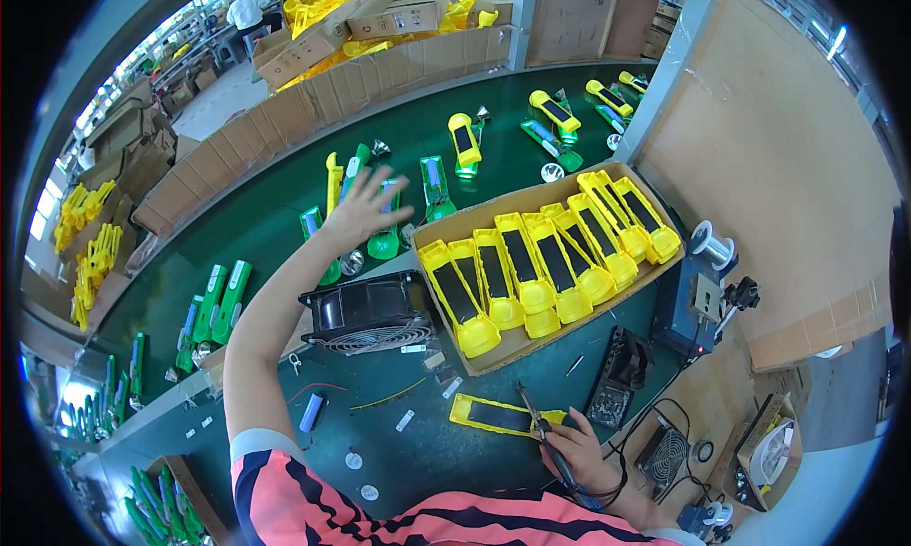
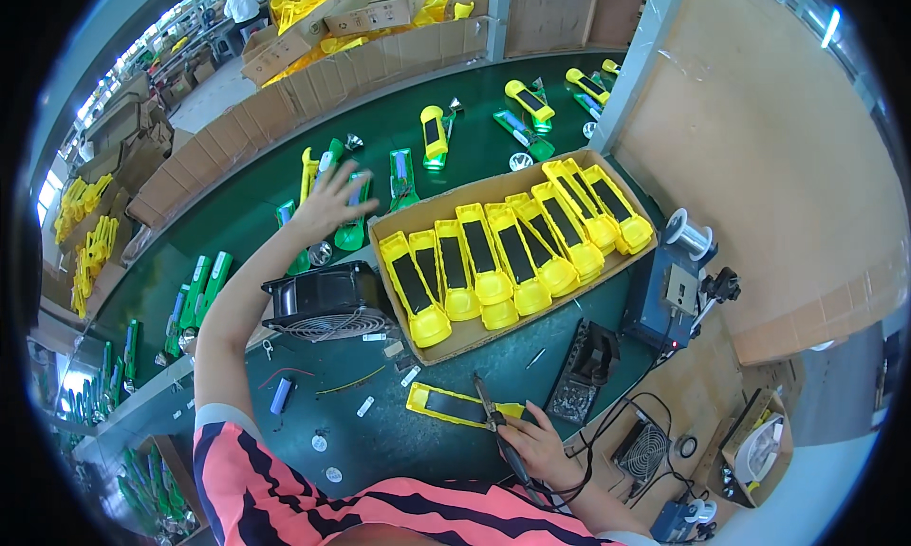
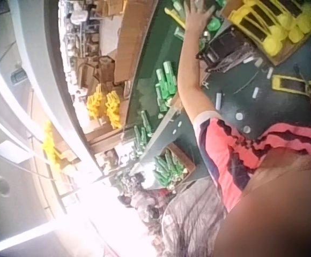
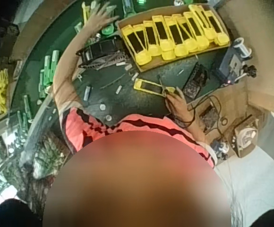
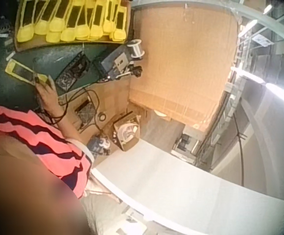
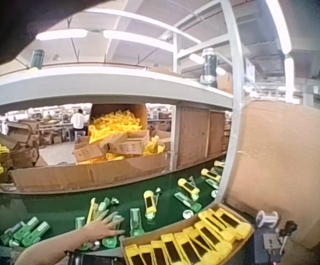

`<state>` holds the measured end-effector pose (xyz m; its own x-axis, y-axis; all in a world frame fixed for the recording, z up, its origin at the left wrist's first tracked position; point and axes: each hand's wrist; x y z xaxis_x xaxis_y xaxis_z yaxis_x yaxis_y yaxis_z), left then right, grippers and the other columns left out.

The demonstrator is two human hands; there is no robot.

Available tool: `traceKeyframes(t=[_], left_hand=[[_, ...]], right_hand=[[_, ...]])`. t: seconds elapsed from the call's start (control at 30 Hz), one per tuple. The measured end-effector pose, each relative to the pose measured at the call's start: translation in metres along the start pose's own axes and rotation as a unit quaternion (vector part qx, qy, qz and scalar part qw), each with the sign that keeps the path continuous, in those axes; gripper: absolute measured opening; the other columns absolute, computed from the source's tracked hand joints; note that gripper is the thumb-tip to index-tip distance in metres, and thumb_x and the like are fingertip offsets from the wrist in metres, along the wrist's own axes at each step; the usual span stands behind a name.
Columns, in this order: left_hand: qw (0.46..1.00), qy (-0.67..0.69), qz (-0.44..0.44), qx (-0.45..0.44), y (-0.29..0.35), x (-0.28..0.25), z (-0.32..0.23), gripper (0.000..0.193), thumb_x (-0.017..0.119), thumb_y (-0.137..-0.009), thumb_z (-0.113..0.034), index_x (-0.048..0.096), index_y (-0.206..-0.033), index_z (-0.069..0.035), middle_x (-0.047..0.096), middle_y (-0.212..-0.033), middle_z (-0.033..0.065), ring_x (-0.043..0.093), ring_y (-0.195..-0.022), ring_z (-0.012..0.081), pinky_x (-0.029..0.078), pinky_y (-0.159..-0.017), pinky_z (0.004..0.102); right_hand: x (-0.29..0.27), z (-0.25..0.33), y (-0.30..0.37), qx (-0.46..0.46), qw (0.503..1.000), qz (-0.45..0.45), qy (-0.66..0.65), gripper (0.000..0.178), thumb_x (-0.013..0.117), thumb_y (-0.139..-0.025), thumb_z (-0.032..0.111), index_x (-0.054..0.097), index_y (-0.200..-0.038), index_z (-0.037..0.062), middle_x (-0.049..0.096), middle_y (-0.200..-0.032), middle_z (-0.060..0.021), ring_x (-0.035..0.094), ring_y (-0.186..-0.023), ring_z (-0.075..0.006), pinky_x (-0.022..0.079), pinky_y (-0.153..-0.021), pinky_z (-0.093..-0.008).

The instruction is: Soldering internal components and wires inside flashlight housings on an assembly line.

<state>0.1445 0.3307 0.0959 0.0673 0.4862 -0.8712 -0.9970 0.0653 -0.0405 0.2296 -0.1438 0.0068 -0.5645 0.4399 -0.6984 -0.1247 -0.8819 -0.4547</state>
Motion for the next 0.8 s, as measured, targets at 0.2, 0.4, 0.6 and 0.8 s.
traceKeyframes(t=[0.2,0.4,0.6,0.8], left_hand=[[0.989,0.114,-0.089,-0.017,-0.01,0.004,0.014,0.037,0.059,-0.064,-0.002,0.049,-0.099,-0.007,0.041,-0.129,0.0113,0.031,-0.125,0.0288,0.027,-0.103,0.0442],[0.968,0.101,-0.199,-0.118,-0.009,-0.138,0.01,0.066,0.072,-0.055,-0.006,0.041,-0.114,-0.007,0.057,-0.096,0.0131,0.054,-0.095,0.0329,0.042,-0.085,0.0405],[0.988,0.144,-0.05,0.003,0.022,-0.248,-0.124,0.084,0.074,-0.054,-0.021,0.035,-0.127,-0.006,0.05,-0.067,0.0044,0.051,-0.061,0.0215,0.039,-0.058,0.032],[0.971,0.167,0.143,-0.089,0.114,-0.199,-0.294,0.061,0.058,-0.07,-0.022,0.041,-0.126,-0.006,0.048,-0.057,-0.0001,0.051,-0.056,0.0164,0.037,-0.057,0.0291]], right_hand=[[-0.001,0.0,0.0,0.0,1.0,0.015,0.011,0.033,0.063,-0.066,0.002,0.055,-0.098,0.0049,0.062,-0.09,-0.0063,0.06,-0.081,-0.0217,0.036,-0.094,-0.0447],[-0.003,0.001,0.003,-0.018,1.0,-0.011,-0.01,0.043,0.067,-0.067,0.005,0.05,-0.107,0.0037,0.06,-0.09,-0.0123,0.059,-0.085,-0.0245,0.036,-0.093,-0.0477],[0.002,-0.004,0.002,-0.024,0.997,-0.061,-0.036,0.041,0.064,-0.067,0.001,0.049,-0.105,0.0036,0.06,-0.09,-0.0122,0.06,-0.081,-0.0244,0.032,-0.095,-0.0495],[0.011,-0.009,-0.005,-0.052,0.994,-0.09,-0.033,0.039,0.059,-0.069,-0.003,0.047,-0.106,0.0015,0.063,-0.091,-0.0096,0.062,-0.076,-0.0221,0.03,-0.097,-0.0479]])
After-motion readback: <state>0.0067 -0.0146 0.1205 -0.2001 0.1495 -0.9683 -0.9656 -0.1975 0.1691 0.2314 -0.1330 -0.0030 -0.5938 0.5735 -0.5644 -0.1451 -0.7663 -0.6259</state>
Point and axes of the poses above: each hand's wrist, its own y-axis away from the middle knuckle, its own x-axis out of the palm, z = x × y
